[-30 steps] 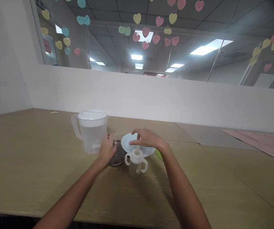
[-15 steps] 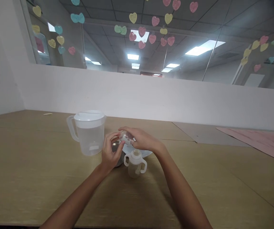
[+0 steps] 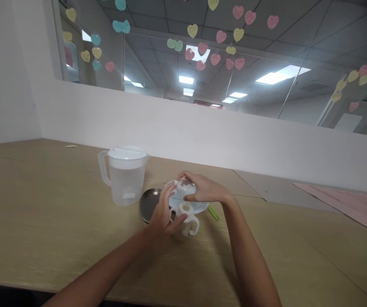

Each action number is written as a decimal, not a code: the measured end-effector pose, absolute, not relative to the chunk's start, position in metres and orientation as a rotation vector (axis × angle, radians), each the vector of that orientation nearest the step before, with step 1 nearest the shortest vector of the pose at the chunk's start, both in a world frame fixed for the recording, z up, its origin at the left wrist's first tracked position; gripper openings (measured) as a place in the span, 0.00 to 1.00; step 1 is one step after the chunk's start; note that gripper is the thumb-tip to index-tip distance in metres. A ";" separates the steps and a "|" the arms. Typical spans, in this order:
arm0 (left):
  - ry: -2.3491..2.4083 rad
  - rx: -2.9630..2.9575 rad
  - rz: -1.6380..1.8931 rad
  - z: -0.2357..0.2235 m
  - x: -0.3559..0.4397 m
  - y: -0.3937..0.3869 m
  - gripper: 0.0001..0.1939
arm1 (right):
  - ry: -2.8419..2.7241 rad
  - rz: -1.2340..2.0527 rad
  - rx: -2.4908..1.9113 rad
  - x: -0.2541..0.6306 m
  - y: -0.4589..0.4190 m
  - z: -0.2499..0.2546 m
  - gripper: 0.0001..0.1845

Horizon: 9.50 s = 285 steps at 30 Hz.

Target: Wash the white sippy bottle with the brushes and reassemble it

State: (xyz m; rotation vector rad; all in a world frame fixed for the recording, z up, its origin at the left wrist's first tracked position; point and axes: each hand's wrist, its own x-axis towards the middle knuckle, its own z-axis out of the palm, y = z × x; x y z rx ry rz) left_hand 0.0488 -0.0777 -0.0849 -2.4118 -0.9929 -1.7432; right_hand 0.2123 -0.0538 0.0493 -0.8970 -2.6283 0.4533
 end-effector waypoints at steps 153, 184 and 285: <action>-1.519 -2.732 -2.028 -0.023 0.056 -0.048 0.21 | -1.941 0.328 -0.834 0.233 -0.035 0.047 0.09; -1.792 -2.281 -2.665 -0.071 0.043 -0.003 0.19 | -1.873 0.054 -1.156 0.234 -0.007 0.027 0.07; -1.324 -2.339 -1.293 -0.074 0.038 -0.041 0.21 | -2.300 0.831 -0.693 0.215 0.005 -0.001 0.07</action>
